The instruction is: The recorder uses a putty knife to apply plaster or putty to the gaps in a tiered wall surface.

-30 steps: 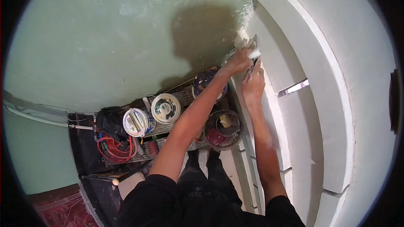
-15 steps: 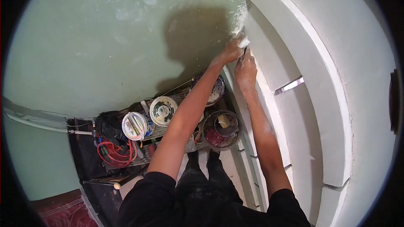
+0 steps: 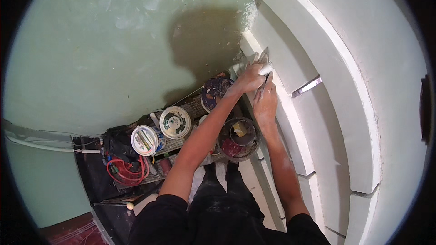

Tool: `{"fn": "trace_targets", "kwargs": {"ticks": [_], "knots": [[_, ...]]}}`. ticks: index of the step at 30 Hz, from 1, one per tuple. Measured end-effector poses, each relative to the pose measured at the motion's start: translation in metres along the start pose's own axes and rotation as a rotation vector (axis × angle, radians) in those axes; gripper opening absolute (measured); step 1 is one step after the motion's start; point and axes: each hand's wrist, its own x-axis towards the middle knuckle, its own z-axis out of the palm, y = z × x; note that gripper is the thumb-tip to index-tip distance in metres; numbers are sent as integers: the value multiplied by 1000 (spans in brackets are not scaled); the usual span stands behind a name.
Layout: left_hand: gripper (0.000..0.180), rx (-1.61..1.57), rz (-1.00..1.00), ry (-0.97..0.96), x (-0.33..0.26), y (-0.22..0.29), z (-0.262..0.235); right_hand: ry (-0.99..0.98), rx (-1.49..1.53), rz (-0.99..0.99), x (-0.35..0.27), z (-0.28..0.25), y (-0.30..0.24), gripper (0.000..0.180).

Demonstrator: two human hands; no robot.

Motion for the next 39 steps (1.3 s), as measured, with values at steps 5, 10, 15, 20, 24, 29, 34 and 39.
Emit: {"fn": "trace_targets", "kwargs": {"ticks": [5,10,15,20,24,29,34,39], "knots": [[54,1,98,221,-4,-10,-1,7,15,0,8,10,-5,63],[45,-119,-31,6,23,-1,-29,2,-29,2,35,14,-5,63],[39,90,117,156,39,-22,-37,-1,-22,20,53,22,-16,63],[27,-54,116,300,38,-28,-43,-63,-57,-21,67,28,-11,62],[32,-74,34,188,17,4,-13,-19,-41,-6,37,2,5,62],[38,-120,-64,48,11,-14,3,23,-9,15,14,-12,-14,61],[35,-35,165,221,19,-16,-7,26,-23,12,25,9,-9,63],[31,-168,-24,163,23,3,-40,55,-22,-3,49,25,-15,63]]}}
